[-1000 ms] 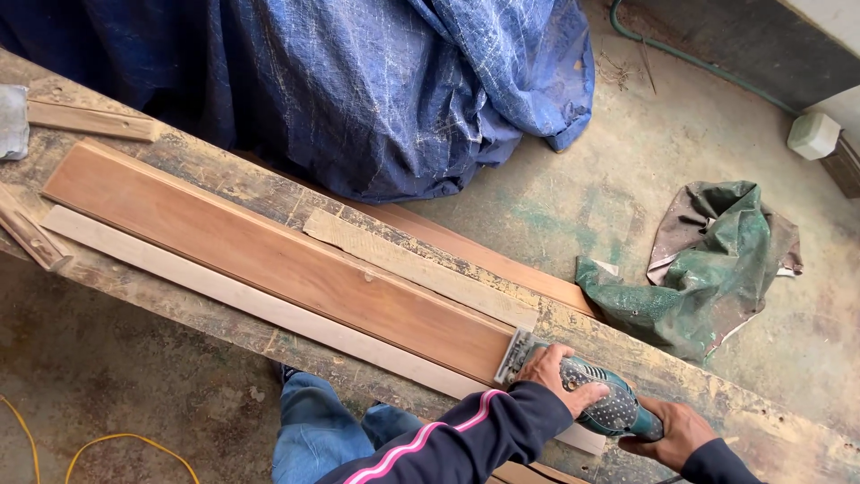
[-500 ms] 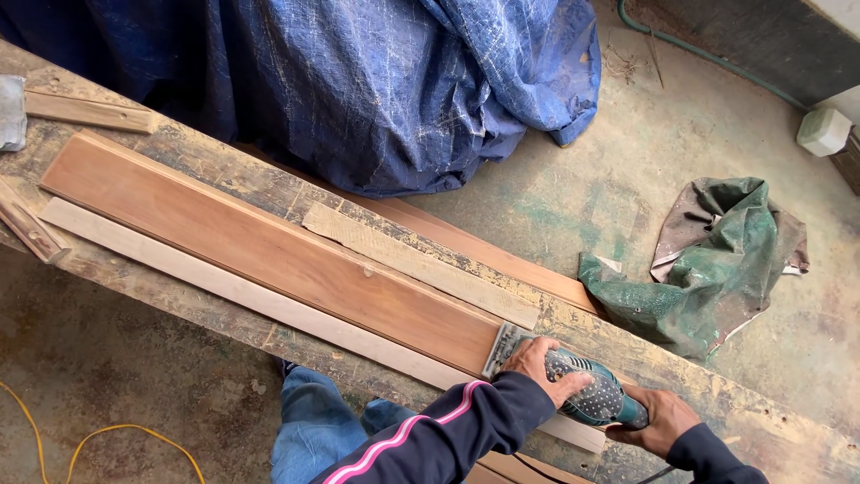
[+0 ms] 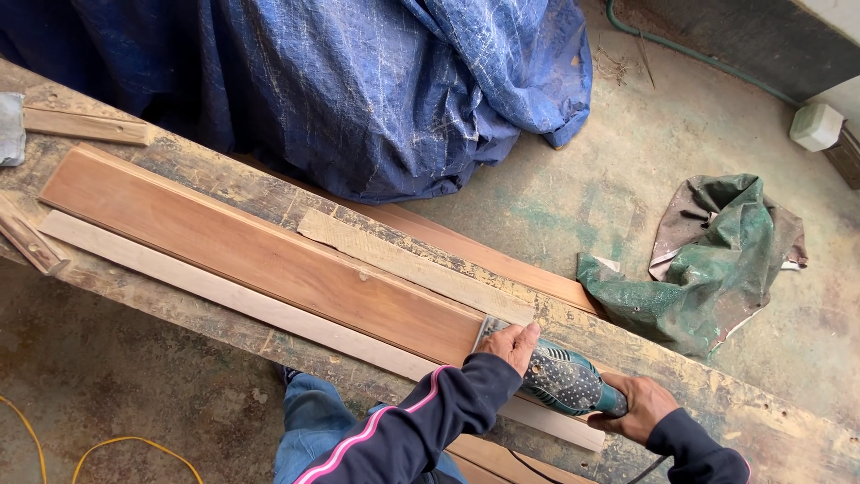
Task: Sanding wooden planks with an electric sander.
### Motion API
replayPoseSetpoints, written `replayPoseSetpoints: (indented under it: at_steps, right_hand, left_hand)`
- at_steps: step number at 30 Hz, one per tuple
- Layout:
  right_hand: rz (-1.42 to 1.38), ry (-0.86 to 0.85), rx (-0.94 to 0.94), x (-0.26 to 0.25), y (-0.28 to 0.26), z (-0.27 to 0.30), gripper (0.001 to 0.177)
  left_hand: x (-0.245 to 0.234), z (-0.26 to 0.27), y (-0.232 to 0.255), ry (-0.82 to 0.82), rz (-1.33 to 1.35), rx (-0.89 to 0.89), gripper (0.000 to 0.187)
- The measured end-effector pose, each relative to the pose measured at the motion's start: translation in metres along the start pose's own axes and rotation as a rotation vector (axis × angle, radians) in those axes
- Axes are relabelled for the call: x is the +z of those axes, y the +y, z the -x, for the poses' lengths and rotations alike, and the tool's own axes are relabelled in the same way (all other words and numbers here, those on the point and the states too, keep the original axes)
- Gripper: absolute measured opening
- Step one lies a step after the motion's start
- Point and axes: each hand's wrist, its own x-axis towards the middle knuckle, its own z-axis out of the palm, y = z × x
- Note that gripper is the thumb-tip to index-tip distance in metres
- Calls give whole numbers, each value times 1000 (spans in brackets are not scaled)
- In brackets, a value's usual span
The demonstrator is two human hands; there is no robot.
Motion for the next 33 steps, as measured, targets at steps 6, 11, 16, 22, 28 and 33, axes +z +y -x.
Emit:
replayPoseSetpoints:
  at_steps: [6,11,16,22,28,33]
  right_hand:
    - [32,7,-19,-1,-19,-1,56]
    - [8,-27,5,1,-32,-1,58]
    - [35,-4,-7,4,-37,-5,58]
    - [19,-12,14,4,-53,-8,64]
    - [40,20,-19,5,-72,-12,62]
    - [34,7,-15,1,-88,-14,56]
  left_hand:
    - [-16,7,2,6,7,9,62]
    - [-23,10,-5,32,-9,33,57]
    - [-29,11,-9,67,37,75,48]
    - [-48,15,-7,52,23,59,48]
    - [-67,13,-8,80,-6,89,48]
    - [-81,14,-6,92,-20,47,46]
